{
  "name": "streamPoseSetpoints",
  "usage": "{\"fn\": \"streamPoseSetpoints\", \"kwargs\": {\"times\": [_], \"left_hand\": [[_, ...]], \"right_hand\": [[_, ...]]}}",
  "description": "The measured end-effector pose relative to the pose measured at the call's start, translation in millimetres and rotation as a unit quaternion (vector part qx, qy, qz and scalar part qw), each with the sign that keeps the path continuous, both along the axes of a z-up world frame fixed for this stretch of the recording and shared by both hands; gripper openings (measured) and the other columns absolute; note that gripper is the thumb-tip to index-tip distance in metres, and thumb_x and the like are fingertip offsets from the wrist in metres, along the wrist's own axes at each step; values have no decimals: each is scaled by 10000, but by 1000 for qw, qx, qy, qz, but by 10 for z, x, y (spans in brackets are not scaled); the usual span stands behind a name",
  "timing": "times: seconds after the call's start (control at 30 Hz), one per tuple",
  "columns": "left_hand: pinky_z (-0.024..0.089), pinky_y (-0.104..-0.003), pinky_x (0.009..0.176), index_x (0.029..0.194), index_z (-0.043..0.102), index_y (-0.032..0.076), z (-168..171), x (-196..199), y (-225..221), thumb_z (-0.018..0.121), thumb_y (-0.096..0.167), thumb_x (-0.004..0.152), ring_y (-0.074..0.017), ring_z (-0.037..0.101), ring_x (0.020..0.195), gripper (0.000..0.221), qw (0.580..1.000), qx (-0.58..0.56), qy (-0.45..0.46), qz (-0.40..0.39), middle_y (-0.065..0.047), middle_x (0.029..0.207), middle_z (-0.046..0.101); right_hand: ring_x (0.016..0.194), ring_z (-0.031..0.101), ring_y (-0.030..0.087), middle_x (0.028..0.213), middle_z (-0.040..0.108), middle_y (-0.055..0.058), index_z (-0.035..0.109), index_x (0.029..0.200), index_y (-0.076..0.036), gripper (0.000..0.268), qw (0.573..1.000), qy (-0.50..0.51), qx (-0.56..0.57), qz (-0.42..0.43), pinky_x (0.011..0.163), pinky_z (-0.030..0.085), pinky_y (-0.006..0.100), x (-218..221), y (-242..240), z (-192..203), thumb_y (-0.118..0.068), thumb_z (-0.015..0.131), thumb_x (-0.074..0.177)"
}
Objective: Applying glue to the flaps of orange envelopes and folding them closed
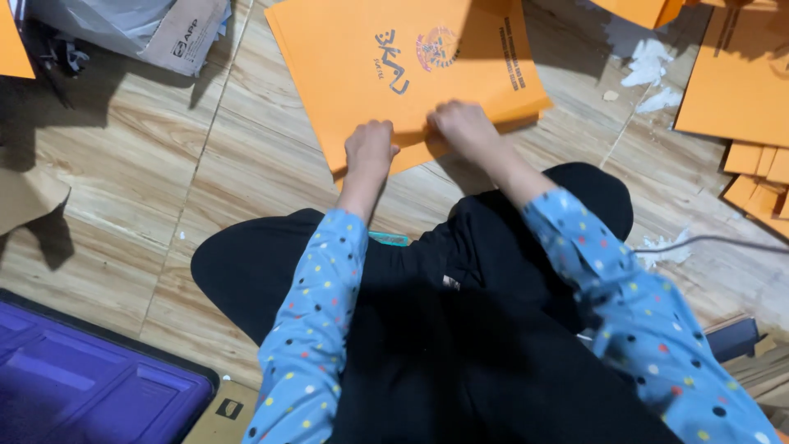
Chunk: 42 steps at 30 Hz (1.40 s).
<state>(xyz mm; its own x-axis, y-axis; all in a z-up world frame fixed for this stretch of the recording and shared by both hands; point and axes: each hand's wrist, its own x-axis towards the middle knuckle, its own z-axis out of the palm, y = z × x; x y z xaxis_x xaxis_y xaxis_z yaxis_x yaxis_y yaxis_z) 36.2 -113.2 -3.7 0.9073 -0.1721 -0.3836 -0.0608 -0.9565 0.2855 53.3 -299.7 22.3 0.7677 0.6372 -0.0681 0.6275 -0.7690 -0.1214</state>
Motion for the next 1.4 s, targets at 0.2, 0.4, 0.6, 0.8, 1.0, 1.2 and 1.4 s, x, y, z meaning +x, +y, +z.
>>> {"fn": "streamPoseSetpoints", "kwargs": {"times": [0.2, 0.4, 0.6, 0.8, 1.0, 1.2, 1.4], "left_hand": [[433, -204, 428, 675, 484, 168, -244, -530, -148, 512, 111, 744, -133, 513, 600, 93, 888, 146, -429, -76, 27, 615, 430], [425, -214, 408, 637, 482, 154, -309, -547, -124, 513, 98, 722, -139, 508, 552, 106, 870, 128, -467, -93, 20, 588, 411], [478, -247, 462, 688, 540, 145, -301, -455, -88, 590, 130, 711, -154, 564, 604, 57, 911, 117, -389, -67, 14, 617, 468], [533, -430, 651, 830, 571, 90, -121, -168, -93, 741, 189, 682, -290, 637, 757, 246, 995, 23, -97, 26, -79, 746, 605], [506, -495, 715, 920, 637, 130, -308, 178, 5, 784, 340, 630, -310, 641, 857, 387, 995, 78, 47, 34, -87, 834, 658], [461, -385, 752, 968, 599, 187, 39, 42, 381, 710, 492, 685, -278, 584, 963, 431, 984, 115, 121, 54, -75, 1005, 624], [445, -407, 674, 853, 588, 166, 190, -93, 881, 724, 577, 616, -304, 590, 919, 493, 980, 77, 134, 128, -94, 913, 632]], "right_hand": [[708, 474, 168, 707, 428, 9, 486, 693, -148, 149, 960, -262, 73, 70, 576, 410, 252, -276, -235, -408, -165, 507, 839], [686, 513, 160, 696, 474, 5, 528, 743, -138, 98, 975, -206, 74, 42, 534, 429, 253, -290, -242, -415, -147, 515, 840], [724, 560, 191, 715, 522, 12, 562, 767, -138, 53, 994, -87, 63, -23, 591, 466, 291, -247, -156, -99, -168, 552, 809], [712, 644, 293, 673, 625, 61, 637, 733, -113, 113, 986, 79, 4, -145, 602, 527, 430, 95, -79, -503, -159, 688, 642], [720, 654, 350, 686, 652, 116, 685, 773, -144, 304, 975, 139, -61, -163, 628, 531, 478, 301, 4, -512, -293, 788, 530], [829, 615, 352, 921, 624, 182, 635, 979, -76, 343, 938, 233, -180, -183, 698, 499, 441, 374, -292, -13, -276, 583, 705], [771, 611, 217, 847, 660, 55, 663, 926, -201, 385, 915, 237, -204, -253, 578, 491, 315, 519, -1121, 47, -492, 729, 682]]}}
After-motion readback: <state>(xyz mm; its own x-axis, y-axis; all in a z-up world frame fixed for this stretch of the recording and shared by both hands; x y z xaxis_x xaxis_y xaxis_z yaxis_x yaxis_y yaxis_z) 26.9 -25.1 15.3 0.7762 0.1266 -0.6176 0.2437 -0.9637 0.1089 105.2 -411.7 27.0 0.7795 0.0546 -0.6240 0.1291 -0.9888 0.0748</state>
